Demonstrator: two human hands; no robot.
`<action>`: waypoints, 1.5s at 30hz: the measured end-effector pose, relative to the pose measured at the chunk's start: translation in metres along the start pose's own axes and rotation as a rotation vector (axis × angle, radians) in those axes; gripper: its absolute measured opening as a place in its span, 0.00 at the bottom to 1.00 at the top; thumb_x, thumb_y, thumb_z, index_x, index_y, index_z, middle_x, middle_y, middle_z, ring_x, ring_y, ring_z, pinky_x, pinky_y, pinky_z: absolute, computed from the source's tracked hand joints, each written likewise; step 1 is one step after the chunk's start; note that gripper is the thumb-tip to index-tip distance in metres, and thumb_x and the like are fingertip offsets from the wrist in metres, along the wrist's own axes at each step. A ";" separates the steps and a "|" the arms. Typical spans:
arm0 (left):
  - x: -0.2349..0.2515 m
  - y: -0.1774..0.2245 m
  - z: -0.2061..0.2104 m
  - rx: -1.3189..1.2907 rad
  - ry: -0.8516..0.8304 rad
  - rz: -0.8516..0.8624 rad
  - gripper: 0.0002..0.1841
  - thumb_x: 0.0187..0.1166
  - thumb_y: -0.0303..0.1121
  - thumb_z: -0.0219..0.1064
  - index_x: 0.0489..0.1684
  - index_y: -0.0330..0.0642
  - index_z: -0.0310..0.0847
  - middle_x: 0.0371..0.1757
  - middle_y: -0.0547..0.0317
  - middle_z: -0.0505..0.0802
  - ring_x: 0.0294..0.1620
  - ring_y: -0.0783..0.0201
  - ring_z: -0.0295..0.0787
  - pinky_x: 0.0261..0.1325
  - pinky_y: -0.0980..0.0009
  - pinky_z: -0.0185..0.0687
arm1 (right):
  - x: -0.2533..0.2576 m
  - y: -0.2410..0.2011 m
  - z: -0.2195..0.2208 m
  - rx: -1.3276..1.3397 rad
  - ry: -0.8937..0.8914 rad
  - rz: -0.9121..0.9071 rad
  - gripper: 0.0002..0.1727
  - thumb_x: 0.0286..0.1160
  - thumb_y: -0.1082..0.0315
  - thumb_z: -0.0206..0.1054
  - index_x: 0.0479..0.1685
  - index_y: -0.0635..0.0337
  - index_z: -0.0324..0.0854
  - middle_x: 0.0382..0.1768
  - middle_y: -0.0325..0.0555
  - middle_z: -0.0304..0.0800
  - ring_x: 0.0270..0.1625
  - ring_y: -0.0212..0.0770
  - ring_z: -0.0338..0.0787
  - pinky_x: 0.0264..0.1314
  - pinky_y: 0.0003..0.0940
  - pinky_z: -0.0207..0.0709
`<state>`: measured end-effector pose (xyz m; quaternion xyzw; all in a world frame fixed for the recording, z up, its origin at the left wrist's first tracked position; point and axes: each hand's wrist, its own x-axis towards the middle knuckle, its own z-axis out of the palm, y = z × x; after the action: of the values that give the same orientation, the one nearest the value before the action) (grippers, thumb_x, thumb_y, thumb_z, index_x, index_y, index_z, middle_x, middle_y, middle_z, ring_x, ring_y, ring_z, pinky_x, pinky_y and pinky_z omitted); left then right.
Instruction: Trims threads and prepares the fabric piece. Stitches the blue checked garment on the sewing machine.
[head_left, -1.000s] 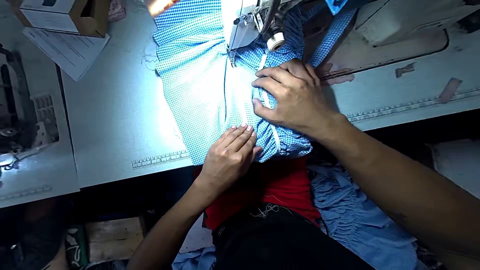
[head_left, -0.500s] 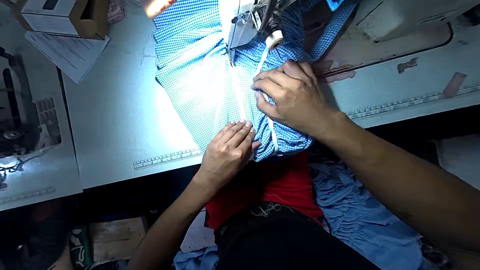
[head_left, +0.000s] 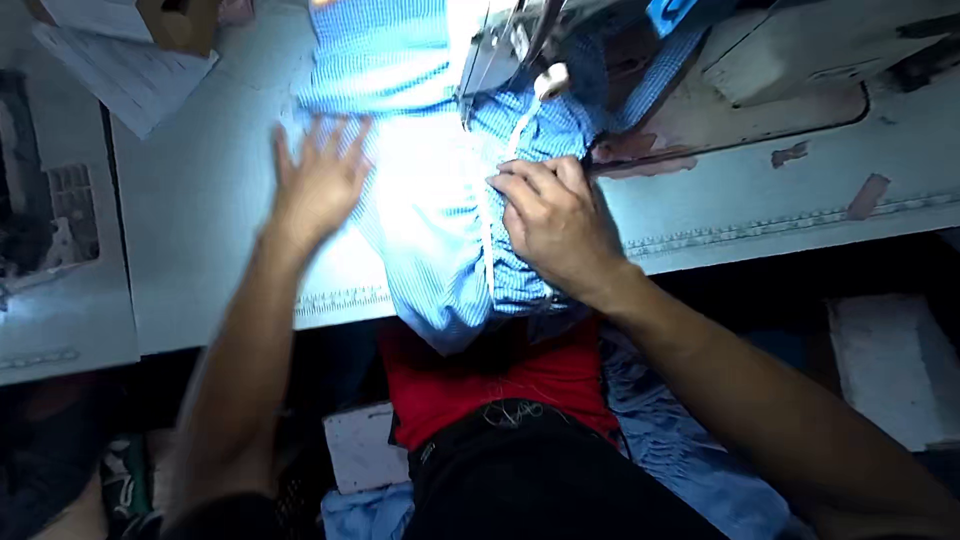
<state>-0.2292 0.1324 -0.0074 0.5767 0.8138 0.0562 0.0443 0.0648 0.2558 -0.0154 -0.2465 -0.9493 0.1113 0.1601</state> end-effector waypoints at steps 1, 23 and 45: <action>0.007 -0.023 -0.011 0.095 0.038 -0.030 0.28 0.95 0.48 0.42 0.92 0.53 0.63 0.90 0.42 0.69 0.92 0.28 0.51 0.83 0.15 0.32 | -0.002 -0.001 0.000 -0.007 -0.017 -0.001 0.21 0.87 0.66 0.51 0.70 0.50 0.85 0.73 0.46 0.85 0.70 0.57 0.82 0.66 0.54 0.74; -0.146 0.164 0.056 -0.441 0.389 0.524 0.10 0.85 0.32 0.67 0.51 0.37 0.94 0.57 0.50 0.97 0.68 0.55 0.92 0.79 0.59 0.81 | 0.017 0.022 -0.004 0.029 0.071 -0.045 0.18 0.84 0.73 0.53 0.60 0.55 0.89 0.68 0.48 0.89 0.72 0.54 0.82 0.75 0.47 0.73; -0.107 0.153 0.044 -0.438 0.224 0.455 0.19 0.87 0.43 0.65 0.62 0.40 0.91 0.71 0.51 0.91 0.80 0.56 0.82 0.86 0.56 0.71 | -0.008 -0.003 -0.005 0.056 -0.013 -0.044 0.19 0.88 0.57 0.54 0.61 0.55 0.88 0.65 0.50 0.88 0.68 0.55 0.82 0.68 0.48 0.75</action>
<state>-0.0451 0.0833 -0.0286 0.7106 0.6327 0.3012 0.0636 0.0716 0.2496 -0.0123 -0.2203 -0.9520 0.1360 0.1632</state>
